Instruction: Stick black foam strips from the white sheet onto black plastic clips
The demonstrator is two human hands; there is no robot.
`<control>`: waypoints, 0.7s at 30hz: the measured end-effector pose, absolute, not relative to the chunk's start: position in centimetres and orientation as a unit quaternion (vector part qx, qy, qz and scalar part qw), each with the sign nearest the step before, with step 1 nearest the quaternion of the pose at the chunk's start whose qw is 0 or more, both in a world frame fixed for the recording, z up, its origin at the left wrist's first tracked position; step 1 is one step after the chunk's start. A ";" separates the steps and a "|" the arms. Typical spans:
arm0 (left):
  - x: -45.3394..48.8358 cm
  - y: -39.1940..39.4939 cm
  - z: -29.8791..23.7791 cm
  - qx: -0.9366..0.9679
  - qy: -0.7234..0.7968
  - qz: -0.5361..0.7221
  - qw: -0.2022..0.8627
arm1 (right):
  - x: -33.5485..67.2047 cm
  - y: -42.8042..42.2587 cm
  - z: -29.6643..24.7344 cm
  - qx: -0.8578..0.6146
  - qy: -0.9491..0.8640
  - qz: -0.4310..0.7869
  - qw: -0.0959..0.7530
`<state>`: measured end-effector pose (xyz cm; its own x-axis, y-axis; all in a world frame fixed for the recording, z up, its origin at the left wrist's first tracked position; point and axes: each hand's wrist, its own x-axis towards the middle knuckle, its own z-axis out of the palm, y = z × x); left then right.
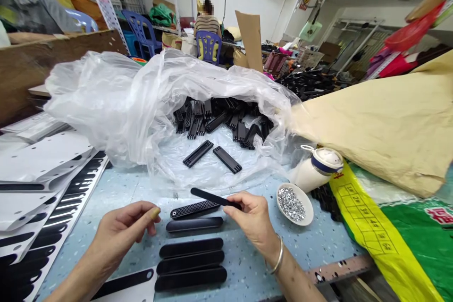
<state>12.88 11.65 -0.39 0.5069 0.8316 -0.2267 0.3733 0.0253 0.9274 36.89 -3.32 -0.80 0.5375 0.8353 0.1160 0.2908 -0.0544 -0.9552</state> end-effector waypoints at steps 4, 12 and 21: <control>13.0 11.7 -1.7 0.768 0.402 0.136 0.480 | 36.5 -3.7 -2.5 -0.669 -0.451 0.264 0.528; 13.5 10.9 -2.1 0.803 0.376 0.079 0.456 | 35.7 -4.4 -2.6 -0.668 -0.510 0.247 0.482; 14.7 11.2 -3.2 0.765 0.432 0.162 0.449 | 37.0 -1.1 -3.0 -0.648 -0.564 0.169 0.483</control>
<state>14.67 11.19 -3.16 0.5737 0.8069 -0.1408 0.5169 -0.2234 0.8264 37.02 -1.10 -3.02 0.3074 0.8940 0.3261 0.5683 0.1024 -0.8164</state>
